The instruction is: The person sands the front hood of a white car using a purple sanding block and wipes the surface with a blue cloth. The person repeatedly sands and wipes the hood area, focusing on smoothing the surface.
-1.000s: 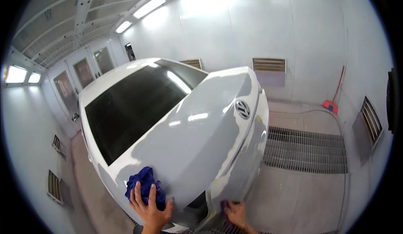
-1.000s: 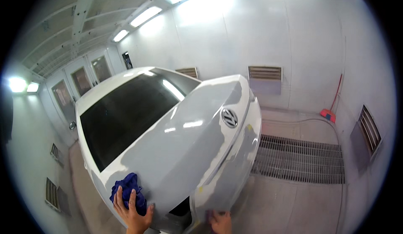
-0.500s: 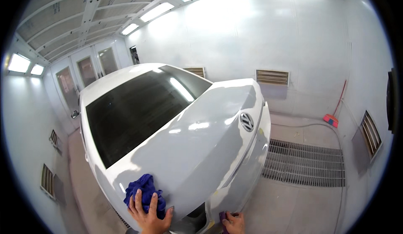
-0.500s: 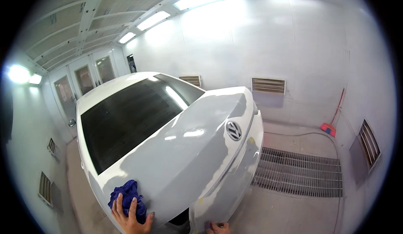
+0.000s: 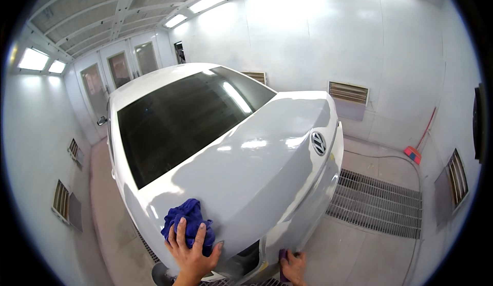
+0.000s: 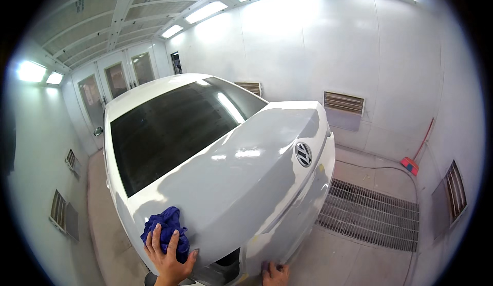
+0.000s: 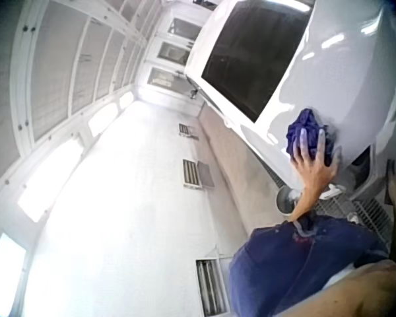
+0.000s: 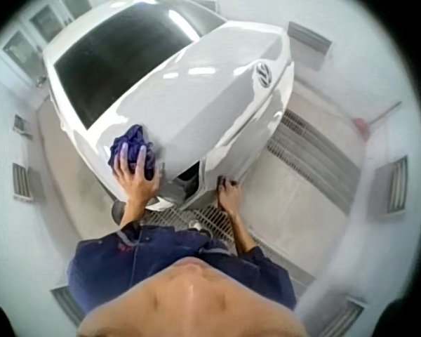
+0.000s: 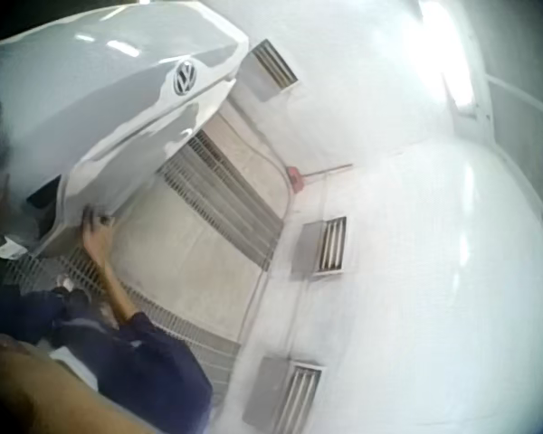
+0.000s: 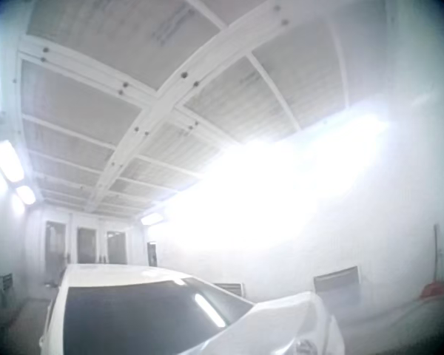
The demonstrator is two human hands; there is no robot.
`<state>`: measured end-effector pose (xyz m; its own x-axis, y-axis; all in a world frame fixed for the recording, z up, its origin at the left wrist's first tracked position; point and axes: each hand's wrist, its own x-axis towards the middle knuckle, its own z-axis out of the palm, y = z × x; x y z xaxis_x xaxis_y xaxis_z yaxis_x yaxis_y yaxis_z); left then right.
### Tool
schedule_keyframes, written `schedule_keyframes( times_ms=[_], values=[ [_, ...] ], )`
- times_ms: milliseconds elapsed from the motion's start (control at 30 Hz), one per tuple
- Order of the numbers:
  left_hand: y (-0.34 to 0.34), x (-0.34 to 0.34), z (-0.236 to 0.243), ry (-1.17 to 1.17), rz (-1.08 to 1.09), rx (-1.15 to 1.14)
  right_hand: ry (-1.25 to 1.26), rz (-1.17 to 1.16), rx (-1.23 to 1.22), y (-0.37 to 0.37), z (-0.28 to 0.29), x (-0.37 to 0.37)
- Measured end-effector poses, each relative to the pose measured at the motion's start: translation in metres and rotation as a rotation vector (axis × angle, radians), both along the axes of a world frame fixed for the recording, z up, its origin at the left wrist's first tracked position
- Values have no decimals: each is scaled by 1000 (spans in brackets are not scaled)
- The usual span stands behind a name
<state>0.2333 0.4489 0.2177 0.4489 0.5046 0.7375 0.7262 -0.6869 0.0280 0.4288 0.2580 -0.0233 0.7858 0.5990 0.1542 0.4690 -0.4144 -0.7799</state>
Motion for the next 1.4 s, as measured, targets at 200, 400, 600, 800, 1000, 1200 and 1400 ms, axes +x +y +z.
schedule_keyframes(
  times_ms=[200,400,600,800,1000,1200,1400],
  values=[
    [3,-6,2,-43,12,35,-10,1,-10,22,8,16],
    [4,-6,9,-9,-11,21,-113,77,19,21,17,15],
    [-13,-15,18,-74,-2,60,-57,77,-36,24,-6,3],
    [-20,-19,39,-23,2,28,-50,49,-143,24,-3,-12],
    [-18,-16,41,-39,11,46,-113,270,-175,37,-61,-1],
    [-18,-16,41,-11,12,31,332,307,-101,32,-17,-15],
    [-20,-20,44,-7,-12,16,145,140,-167,30,-13,-18]
  ],
)
